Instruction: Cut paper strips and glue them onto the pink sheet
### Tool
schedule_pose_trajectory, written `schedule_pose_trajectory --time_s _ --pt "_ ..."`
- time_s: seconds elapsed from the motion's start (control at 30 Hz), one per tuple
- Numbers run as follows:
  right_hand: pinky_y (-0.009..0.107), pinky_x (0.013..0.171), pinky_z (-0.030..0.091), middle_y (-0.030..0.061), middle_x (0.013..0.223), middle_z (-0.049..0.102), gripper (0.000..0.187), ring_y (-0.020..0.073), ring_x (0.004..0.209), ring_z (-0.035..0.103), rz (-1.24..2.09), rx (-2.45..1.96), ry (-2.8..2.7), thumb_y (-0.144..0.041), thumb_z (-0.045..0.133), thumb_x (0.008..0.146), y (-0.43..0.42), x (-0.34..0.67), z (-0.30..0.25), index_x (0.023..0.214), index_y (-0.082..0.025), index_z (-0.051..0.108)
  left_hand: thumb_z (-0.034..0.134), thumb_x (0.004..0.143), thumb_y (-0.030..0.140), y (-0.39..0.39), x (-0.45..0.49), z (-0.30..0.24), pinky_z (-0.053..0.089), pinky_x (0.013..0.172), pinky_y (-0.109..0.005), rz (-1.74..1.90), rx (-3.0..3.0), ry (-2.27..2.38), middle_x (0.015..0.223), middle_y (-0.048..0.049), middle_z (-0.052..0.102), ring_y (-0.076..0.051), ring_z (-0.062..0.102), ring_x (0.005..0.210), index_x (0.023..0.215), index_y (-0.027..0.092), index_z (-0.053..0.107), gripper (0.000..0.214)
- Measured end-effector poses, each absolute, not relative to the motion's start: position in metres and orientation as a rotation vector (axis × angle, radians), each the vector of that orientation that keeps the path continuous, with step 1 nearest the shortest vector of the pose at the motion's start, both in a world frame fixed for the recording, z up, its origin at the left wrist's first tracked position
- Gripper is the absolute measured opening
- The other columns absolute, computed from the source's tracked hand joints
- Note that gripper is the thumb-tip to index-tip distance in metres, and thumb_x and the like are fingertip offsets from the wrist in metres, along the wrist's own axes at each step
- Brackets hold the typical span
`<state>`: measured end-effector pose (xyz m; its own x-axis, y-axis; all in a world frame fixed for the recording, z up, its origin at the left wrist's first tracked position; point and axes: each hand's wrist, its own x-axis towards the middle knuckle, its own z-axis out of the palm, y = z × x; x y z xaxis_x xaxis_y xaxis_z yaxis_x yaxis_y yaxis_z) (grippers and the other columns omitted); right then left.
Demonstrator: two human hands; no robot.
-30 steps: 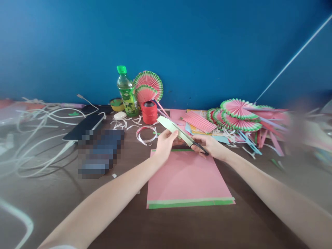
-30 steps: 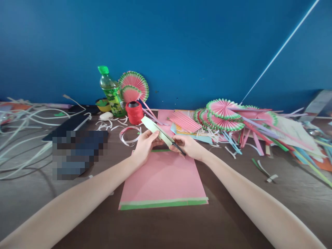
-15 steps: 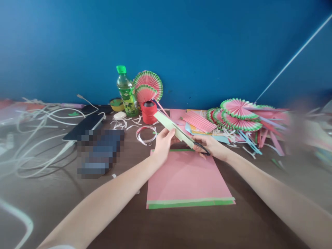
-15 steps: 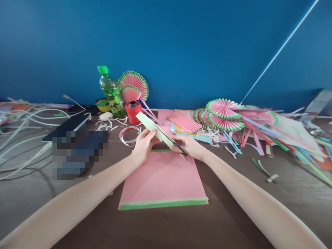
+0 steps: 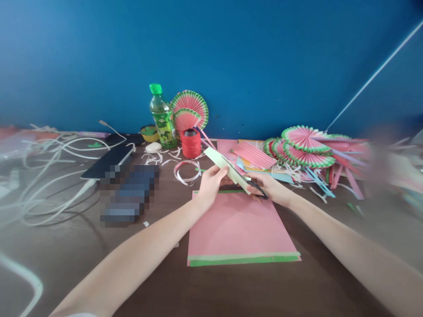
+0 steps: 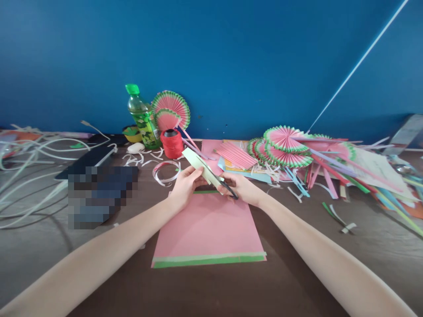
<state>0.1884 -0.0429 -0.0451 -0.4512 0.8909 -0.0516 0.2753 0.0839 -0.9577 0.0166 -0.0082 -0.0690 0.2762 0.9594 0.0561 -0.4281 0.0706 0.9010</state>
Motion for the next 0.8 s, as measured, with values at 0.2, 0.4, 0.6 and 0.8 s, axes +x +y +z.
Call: schedule_pose_trajectory --time_s 0.2,0.4,0.6,0.8 --pt "0.019 0.039 0.033 -0.0058 0.061 0.044 0.035 0.0048 0.041 0.041 1.383 -1.137 -1.804 -0.045 0.063 0.069 -0.0434 0.1882 -0.0456 0.078 -0.016 0.045 0.065 0.065 0.035 -0.0094 0.0165 -0.0677 0.047 0.062 -0.028 1.171 0.987 0.681 0.067 -0.0013 0.063 -0.012 0.057 0.056 0.074 0.013 0.062 0.023" --pt "0.019 0.037 0.031 -0.0051 0.059 0.044 0.034 0.0043 0.041 0.040 1.375 -1.188 -1.795 -0.046 0.061 0.071 -0.0427 0.1893 -0.0430 0.077 -0.016 0.047 0.063 0.067 0.035 -0.0087 0.0169 -0.0675 0.047 0.062 -0.027 1.184 0.981 0.667 0.072 -0.0028 0.064 -0.013 0.059 0.062 0.081 0.014 0.061 0.025" --pt "0.019 0.035 0.033 -0.0042 0.062 0.045 0.037 0.0042 0.039 0.040 1.412 -1.182 -1.799 -0.049 0.063 0.068 -0.0425 0.1902 -0.0426 0.075 -0.016 0.048 0.064 0.066 0.035 -0.0055 0.0161 -0.0697 0.043 0.060 -0.021 1.279 0.895 0.705 0.071 0.0015 0.061 -0.008 0.055 0.060 0.081 0.017 0.059 0.024" --pt "0.020 0.038 0.033 -0.0055 0.058 0.044 0.034 0.0047 0.039 0.041 1.354 -1.208 -1.802 -0.047 0.062 0.068 -0.0435 0.1892 -0.0427 0.075 -0.016 0.049 0.065 0.064 0.032 -0.0059 0.0164 -0.0706 0.042 0.059 -0.022 1.240 0.929 0.685 0.068 0.0021 0.059 -0.009 0.052 0.059 0.079 0.016 0.061 0.022"
